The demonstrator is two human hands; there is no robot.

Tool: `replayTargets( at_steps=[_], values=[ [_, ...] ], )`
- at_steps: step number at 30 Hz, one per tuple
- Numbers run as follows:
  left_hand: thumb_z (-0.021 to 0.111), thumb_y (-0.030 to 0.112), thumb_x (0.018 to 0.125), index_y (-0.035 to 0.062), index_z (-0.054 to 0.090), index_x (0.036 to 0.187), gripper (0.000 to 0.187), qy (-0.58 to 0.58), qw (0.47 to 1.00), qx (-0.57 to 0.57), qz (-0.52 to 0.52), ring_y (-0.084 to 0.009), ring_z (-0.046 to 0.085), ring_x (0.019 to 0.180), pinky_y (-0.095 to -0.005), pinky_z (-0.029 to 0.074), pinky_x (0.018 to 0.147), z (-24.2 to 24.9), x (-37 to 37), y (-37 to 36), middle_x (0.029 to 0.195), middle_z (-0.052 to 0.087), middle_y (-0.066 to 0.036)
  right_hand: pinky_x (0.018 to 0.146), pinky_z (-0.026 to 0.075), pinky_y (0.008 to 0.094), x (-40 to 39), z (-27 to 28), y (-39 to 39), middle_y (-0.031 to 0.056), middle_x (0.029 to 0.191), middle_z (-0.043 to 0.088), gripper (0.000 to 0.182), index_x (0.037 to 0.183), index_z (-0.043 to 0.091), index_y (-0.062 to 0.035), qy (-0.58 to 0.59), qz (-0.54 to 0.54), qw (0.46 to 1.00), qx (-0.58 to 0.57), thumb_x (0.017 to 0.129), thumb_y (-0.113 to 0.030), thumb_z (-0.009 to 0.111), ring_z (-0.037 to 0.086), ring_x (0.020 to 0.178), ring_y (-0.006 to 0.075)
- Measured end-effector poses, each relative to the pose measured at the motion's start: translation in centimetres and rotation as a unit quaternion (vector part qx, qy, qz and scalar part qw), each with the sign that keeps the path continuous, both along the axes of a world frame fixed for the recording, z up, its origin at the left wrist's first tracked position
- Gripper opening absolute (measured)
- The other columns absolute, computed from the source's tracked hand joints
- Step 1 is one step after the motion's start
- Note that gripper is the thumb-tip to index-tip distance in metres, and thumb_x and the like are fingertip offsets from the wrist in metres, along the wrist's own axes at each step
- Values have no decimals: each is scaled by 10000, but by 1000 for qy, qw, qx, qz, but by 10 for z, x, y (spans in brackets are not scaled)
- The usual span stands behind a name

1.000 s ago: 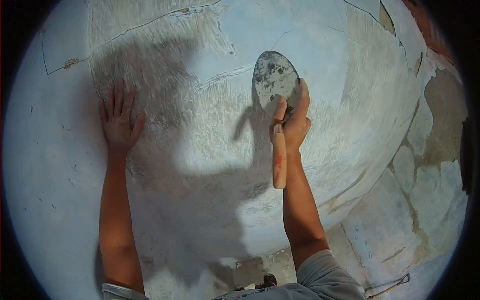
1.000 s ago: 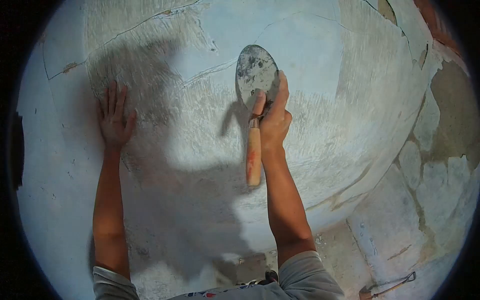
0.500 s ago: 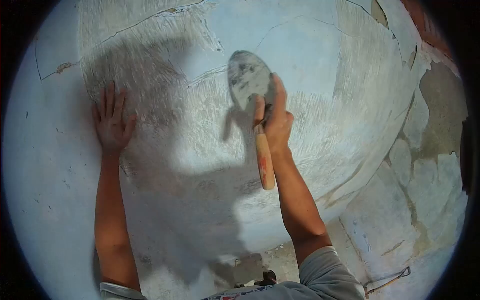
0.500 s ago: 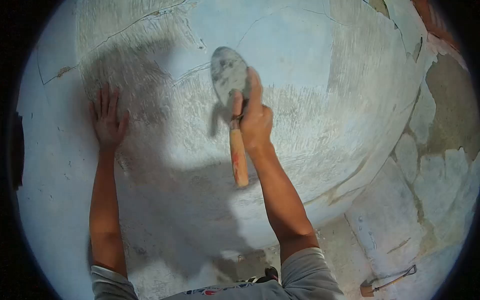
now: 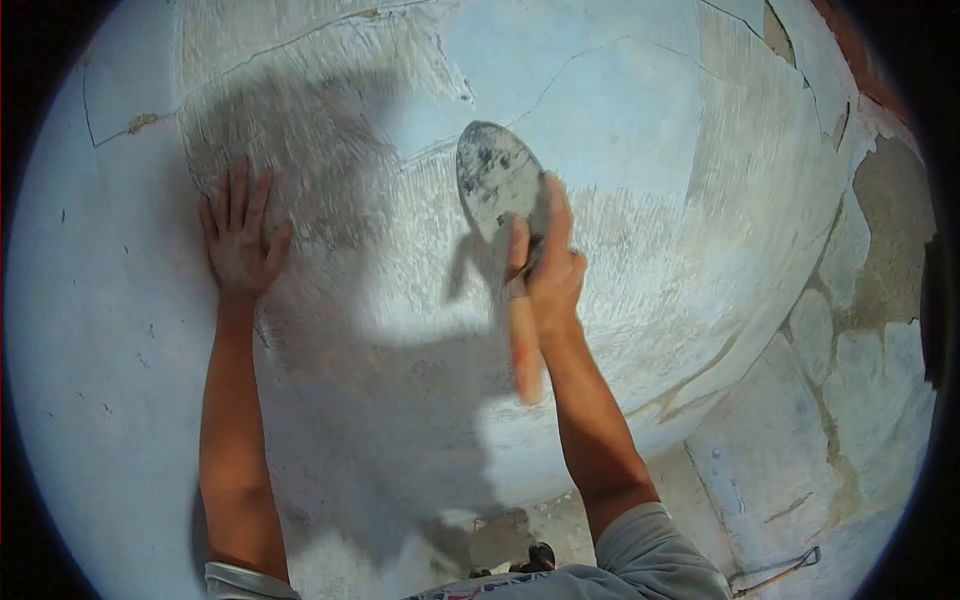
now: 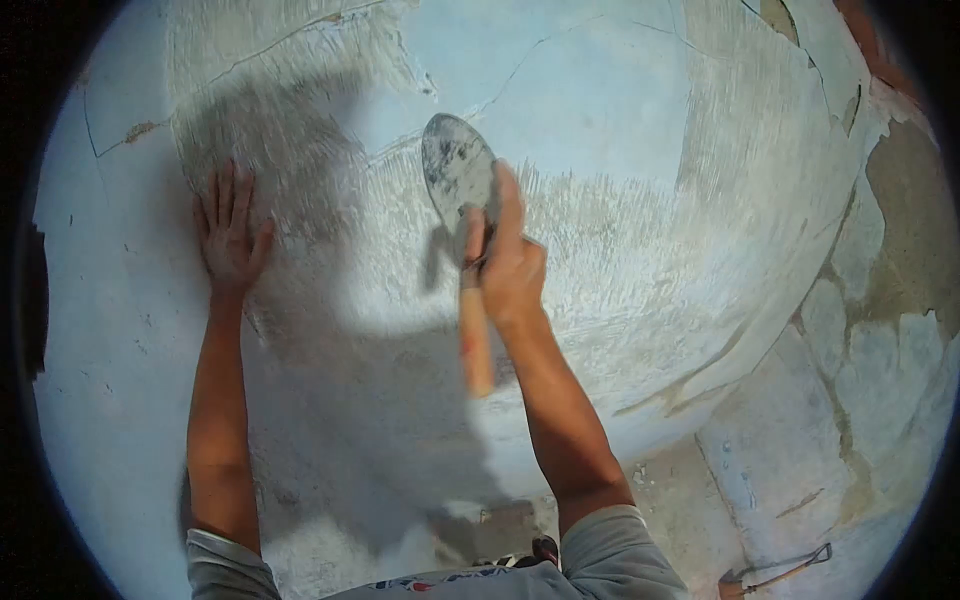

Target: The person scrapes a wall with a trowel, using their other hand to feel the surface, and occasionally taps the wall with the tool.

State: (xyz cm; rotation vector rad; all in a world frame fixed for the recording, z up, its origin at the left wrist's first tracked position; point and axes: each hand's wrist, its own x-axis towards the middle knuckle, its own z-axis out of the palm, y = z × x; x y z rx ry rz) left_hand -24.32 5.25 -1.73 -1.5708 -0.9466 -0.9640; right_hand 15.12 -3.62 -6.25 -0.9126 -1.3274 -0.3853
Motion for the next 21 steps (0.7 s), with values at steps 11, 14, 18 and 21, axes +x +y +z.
replayTargets(
  at_steps=[11, 14, 18, 21],
  values=[
    [580, 519, 1024, 252, 408, 1665, 715, 1, 1000, 15, -5, -383, 257, 1623, -670, 120, 1281, 1, -1, 4, 1769, 301, -79, 703, 640, 353, 9, 35, -13, 215, 979, 796, 601, 1609, 373, -40, 130, 34, 990, -41, 1082, -194, 616, 808, 796, 295],
    [573, 516, 1031, 256, 409, 1664, 704, 0, 1000, 19, -19, -382, 250, 1625, -671, 120, 1282, 2, -1, 6, 1767, 304, -78, 627, 625, 358, -5, 13, -4, 212, 957, 793, 567, 1583, 406, -45, 8, -15, 997, -80, 1080, -193, 619, 793, 723, 274],
    [564, 508, 1039, 262, 403, 1668, 695, -7, 1000, 3, -12, -384, 238, 1629, -674, 121, 1281, -2, -1, 4, 1768, 303, -77, 581, 600, 360, 4, 22, 0, 240, 989, 765, 592, 1612, 367, -35, 14, -6, 1000, -13, 1083, -147, 607, 777, 684, 276],
    [556, 510, 1043, 256, 404, 1668, 691, -8, 1000, 11, -10, -390, 240, 1627, -680, 126, 1276, -3, 1, 4, 1768, 303, -76, 502, 555, 357, 2, 14, 11, 185, 771, 703, 580, 1607, 375, -13, 18, 5, 998, 54, 1086, -132, 602, 718, 572, 237]
  ],
)
